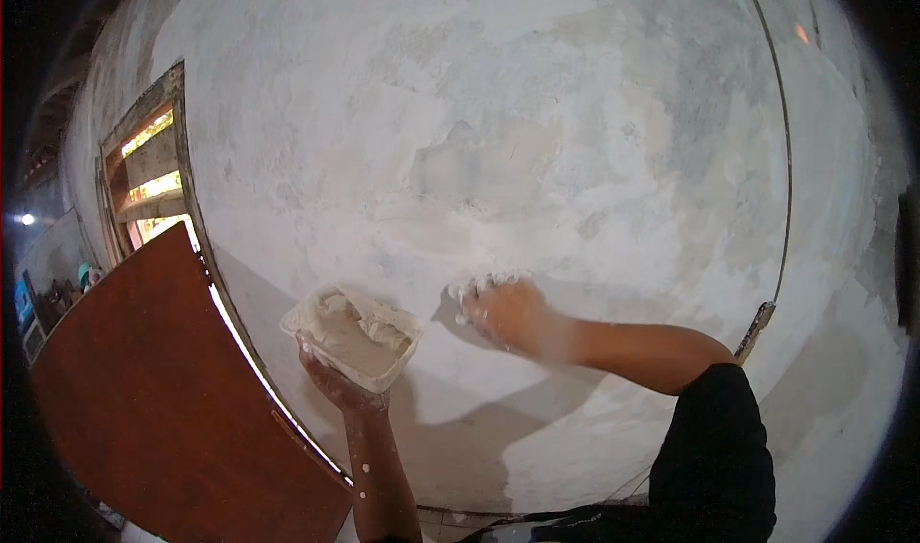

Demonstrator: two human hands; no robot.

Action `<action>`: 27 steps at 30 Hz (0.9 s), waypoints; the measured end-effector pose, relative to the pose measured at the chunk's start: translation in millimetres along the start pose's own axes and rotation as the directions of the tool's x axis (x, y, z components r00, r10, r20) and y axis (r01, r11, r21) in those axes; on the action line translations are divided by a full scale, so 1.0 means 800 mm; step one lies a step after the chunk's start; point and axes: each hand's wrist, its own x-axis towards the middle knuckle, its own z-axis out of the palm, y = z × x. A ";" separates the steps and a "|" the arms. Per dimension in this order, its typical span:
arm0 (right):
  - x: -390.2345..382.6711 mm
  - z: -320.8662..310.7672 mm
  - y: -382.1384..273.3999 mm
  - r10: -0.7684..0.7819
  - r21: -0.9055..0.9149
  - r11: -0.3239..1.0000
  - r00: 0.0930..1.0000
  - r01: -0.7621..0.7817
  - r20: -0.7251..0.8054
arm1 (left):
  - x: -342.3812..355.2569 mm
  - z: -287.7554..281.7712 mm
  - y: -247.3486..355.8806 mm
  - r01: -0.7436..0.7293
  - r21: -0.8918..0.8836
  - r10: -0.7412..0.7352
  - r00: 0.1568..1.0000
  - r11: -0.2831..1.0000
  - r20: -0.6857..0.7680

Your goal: The person is applying plaster to a wall using a putty knife and a plastic container of plaster mix.

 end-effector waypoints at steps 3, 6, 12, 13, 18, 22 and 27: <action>0.014 -0.057 0.053 0.244 0.217 0.957 0.941 -0.194 -0.236 | 0.005 0.002 0.002 -0.074 0.042 0.069 0.991 0.996 0.116; 0.035 -0.126 0.122 0.135 -0.063 0.954 0.604 -0.294 -0.786 | 0.010 0.005 -0.001 0.002 -0.097 -0.001 1.000 0.995 0.005; 0.047 -0.125 0.131 0.400 0.056 0.879 0.667 -0.474 -0.629 | 0.018 0.004 -0.016 -0.088 0.066 0.089 0.996 0.994 -0.009; 0.050 -0.100 0.109 0.341 -0.002 0.911 0.752 -0.413 -0.564 | 0.019 0.001 -0.015 -0.028 -0.054 0.029 0.999 0.998 0.015; 0.033 -0.020 0.013 0.060 0.096 0.994 0.998 -0.057 -0.020 | 0.004 -0.028 -0.026 -0.182 0.137 0.198 0.974 0.974 -0.112; 0.033 -0.064 0.031 -0.053 0.070 0.996 0.988 0.064 -0.148 | 0.011 -0.054 -0.015 -0.450 0.558 0.482 0.870 0.697 0.098; 0.050 -0.066 0.068 0.061 -0.062 0.992 0.866 -0.106 -0.496 | 0.014 -0.059 -0.004 -0.548 0.775 0.616 0.739 0.316 0.272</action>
